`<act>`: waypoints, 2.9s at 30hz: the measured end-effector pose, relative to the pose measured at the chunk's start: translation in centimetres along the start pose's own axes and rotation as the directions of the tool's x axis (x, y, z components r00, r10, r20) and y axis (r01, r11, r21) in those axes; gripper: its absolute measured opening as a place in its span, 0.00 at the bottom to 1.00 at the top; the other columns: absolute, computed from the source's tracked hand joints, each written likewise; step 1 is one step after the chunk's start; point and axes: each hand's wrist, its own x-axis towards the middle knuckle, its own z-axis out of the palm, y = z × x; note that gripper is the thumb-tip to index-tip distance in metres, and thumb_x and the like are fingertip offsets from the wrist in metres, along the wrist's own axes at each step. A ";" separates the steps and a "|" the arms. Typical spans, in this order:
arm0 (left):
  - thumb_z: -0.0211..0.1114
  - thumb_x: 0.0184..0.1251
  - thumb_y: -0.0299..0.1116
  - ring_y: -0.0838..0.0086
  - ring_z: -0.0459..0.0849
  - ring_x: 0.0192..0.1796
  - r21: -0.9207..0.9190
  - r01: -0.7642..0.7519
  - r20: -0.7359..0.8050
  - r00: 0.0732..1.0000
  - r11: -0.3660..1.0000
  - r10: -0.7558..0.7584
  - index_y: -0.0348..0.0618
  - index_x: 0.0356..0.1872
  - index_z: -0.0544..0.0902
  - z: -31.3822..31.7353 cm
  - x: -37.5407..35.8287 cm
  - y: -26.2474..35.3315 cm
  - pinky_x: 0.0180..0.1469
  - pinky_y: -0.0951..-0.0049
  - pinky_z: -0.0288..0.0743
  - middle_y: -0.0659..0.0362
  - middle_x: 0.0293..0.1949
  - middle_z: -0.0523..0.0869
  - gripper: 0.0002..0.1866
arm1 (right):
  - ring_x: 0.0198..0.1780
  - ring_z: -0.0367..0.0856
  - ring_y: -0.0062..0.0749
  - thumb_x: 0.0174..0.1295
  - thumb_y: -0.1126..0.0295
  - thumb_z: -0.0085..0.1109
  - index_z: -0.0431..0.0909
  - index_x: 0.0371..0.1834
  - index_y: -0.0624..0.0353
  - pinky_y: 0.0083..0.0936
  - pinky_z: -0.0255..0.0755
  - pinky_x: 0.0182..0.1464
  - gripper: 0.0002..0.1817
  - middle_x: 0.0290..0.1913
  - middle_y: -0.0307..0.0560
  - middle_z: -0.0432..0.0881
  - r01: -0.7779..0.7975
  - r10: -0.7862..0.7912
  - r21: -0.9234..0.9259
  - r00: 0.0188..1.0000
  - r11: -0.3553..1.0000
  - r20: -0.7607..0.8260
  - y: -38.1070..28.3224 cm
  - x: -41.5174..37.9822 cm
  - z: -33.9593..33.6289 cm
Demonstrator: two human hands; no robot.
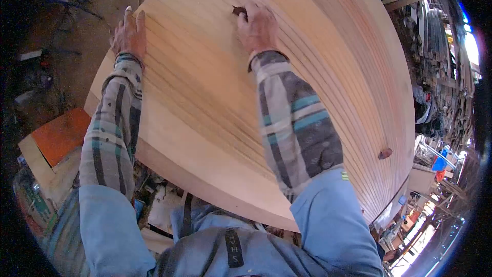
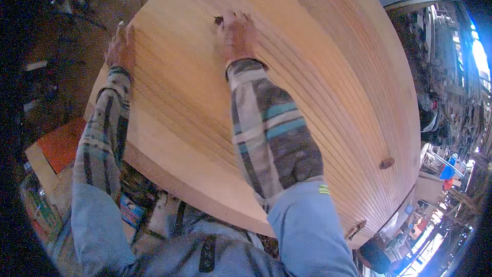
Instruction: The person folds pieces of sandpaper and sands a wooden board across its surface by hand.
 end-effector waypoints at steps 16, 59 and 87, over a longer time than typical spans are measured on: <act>0.36 0.77 0.60 0.57 0.77 0.65 -0.235 0.116 0.292 0.955 0.965 -0.044 0.54 0.69 0.72 -3.1 0.9 0.8 0.69 0.57 0.64 0.55 0.63 0.80 0.32 | 0.37 0.77 0.50 0.61 0.63 0.62 0.78 0.33 0.59 0.45 0.69 0.39 0.10 0.31 0.52 0.78 -0.109 0.109 -0.005 0.985 0.994 0.132 0.1 -2.0 -3.3; 0.41 0.77 0.59 0.49 0.85 0.51 -0.219 0.076 0.278 0.960 0.973 -0.013 0.56 0.69 0.71 -3.3 1.0 0.7 0.56 0.51 0.75 0.48 0.49 0.87 0.29 | 0.40 0.85 0.51 0.62 0.64 0.59 0.85 0.41 0.60 0.40 0.77 0.42 0.13 0.37 0.59 0.85 0.059 -0.062 0.022 0.977 0.998 0.206 -6.3 10.8 7.6; 0.39 0.75 0.63 0.51 0.72 0.69 -0.286 -0.029 0.239 0.966 0.958 0.101 0.53 0.71 0.70 0.0 3.0 -3.1 0.71 0.57 0.63 0.54 0.69 0.74 0.35 | 0.55 0.77 0.42 0.62 0.61 0.57 0.83 0.40 0.53 0.44 0.69 0.57 0.10 0.46 0.46 0.81 0.098 -0.090 -0.178 0.994 0.979 0.056 -1.2 -2.0 -0.2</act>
